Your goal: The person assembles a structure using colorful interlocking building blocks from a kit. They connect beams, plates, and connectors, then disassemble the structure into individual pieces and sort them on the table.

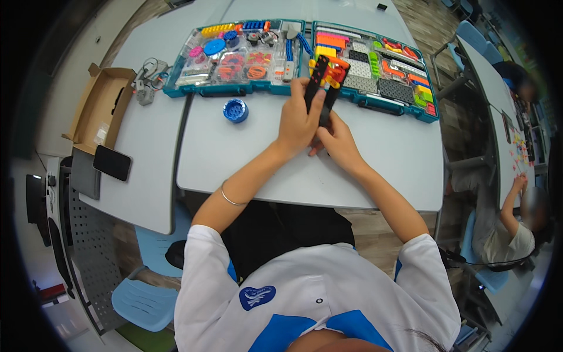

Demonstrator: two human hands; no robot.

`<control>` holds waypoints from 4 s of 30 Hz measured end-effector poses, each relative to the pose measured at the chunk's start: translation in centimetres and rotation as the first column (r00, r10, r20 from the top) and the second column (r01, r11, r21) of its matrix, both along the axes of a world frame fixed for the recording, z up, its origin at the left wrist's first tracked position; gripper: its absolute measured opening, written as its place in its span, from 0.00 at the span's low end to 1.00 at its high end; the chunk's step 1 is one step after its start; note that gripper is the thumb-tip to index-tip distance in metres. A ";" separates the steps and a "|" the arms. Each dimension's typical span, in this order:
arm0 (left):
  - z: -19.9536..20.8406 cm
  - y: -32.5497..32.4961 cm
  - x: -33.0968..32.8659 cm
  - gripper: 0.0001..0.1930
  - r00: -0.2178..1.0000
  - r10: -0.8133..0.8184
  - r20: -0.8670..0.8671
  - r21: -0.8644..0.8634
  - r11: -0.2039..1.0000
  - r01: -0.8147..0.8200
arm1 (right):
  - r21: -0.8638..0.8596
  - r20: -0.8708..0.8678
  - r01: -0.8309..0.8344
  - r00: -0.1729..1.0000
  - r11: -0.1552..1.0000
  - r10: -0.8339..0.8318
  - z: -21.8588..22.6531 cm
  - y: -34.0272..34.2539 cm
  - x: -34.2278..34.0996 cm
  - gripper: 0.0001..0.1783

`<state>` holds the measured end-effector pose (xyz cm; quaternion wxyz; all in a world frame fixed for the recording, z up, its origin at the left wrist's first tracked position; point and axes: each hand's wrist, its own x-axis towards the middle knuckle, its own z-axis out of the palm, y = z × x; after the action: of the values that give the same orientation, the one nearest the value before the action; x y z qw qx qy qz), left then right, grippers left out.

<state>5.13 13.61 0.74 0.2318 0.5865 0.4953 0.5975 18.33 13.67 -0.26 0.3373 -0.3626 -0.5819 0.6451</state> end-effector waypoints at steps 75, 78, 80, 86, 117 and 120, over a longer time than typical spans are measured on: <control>-0.3 0.4 0.0 0.17 0.938 -0.199 0.283 -0.097 0.967 0.235 | -0.261 -0.039 -0.284 0.958 0.923 0.284 0.4 1.1 1.8 0.19; -0.1 0.4 0.1 0.17 0.930 -0.208 0.304 -0.104 0.963 0.249 | -0.257 -0.075 -0.290 0.957 0.922 0.280 0.1 1.2 1.7 0.18; -0.1 0.5 0.0 0.17 0.927 -0.200 0.317 -0.116 0.962 0.247 | -0.256 -0.116 -0.287 0.957 0.923 0.265 -0.3 1.2 1.5 0.17; 0.1 0.6 0.1 0.18 0.937 -0.158 0.312 -0.120 0.972 0.204 | -0.269 -0.139 -0.231 0.970 0.935 0.199 -0.3 1.0 0.9 0.17; -0.1 0.5 -0.7 0.20 0.904 -0.281 0.321 -0.229 0.904 0.362 | 0.048 0.045 0.135 0.990 0.990 -0.137 0.8 1.8 2.1 0.21; -0.6 0.6 -0.4 0.14 0.902 -0.323 0.287 -0.218 0.895 0.390 | 0.035 0.073 0.114 0.991 0.993 -0.116 -0.9 2.8 2.6 0.21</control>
<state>4.73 14.23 0.16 0.4747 0.5529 0.4233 0.5383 20.95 16.48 -1.18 0.3574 -0.4143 -0.5820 0.6016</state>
